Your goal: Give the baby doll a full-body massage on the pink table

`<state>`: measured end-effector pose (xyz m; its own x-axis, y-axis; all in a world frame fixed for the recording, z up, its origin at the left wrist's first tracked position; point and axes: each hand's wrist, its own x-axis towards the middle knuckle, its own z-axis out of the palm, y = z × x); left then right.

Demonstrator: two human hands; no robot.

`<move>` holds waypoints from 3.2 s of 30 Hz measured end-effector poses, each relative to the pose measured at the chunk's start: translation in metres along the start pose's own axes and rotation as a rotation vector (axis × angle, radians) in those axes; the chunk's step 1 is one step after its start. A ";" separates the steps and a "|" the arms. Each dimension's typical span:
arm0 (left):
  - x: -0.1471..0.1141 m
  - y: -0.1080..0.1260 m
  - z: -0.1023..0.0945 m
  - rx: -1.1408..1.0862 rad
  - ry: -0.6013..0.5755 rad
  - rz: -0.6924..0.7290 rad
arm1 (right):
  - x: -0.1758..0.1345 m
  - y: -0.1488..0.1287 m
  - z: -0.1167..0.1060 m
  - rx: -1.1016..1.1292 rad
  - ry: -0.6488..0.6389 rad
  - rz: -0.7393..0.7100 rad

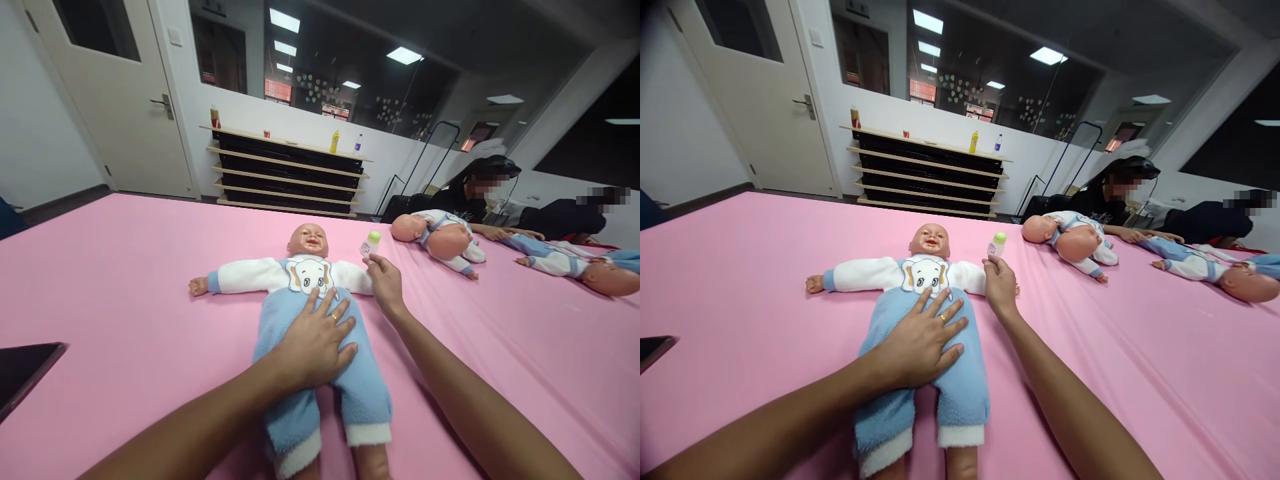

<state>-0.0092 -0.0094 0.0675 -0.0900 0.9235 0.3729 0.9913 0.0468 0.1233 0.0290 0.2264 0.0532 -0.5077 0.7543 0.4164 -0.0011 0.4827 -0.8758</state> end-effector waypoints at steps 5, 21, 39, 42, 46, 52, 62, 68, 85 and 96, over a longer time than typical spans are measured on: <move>-0.001 0.001 0.002 0.012 0.038 0.018 | -0.020 -0.042 0.025 0.034 -0.194 -0.133; 0.000 0.001 0.002 -0.073 0.011 0.119 | -0.032 -0.068 0.077 -0.063 -0.973 -0.319; -0.057 -0.043 -0.028 -0.230 0.430 -0.270 | -0.118 -0.042 -0.069 -0.142 -0.308 -0.080; -0.076 -0.075 -0.031 -0.089 0.393 -0.314 | -0.098 -0.020 -0.073 -0.419 -0.266 -0.123; -0.085 -0.104 -0.037 0.102 0.360 -0.418 | -0.046 0.010 -0.080 -0.563 -0.203 -0.102; -0.014 -0.061 -0.053 0.056 0.262 -0.193 | 0.011 0.049 -0.072 -0.632 -0.187 0.045; 0.195 -0.009 0.038 -0.184 0.031 0.001 | 0.005 0.079 -0.060 -0.439 -0.052 -0.021; 0.251 -0.009 0.105 -0.416 -0.087 -0.110 | 0.010 0.080 -0.055 -0.212 0.050 0.065; 0.242 -0.039 0.109 -0.560 -0.276 -0.239 | 0.008 0.065 -0.045 -0.085 0.099 0.153; 0.232 -0.035 0.088 -0.615 -0.348 -0.074 | 0.009 0.067 -0.047 -0.141 0.160 0.135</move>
<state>-0.0558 0.2368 0.0686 -0.0172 0.9990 0.0409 0.7403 -0.0148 0.6721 0.0654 0.2863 0.0098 -0.3517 0.8718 0.3409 0.1835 0.4213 -0.8882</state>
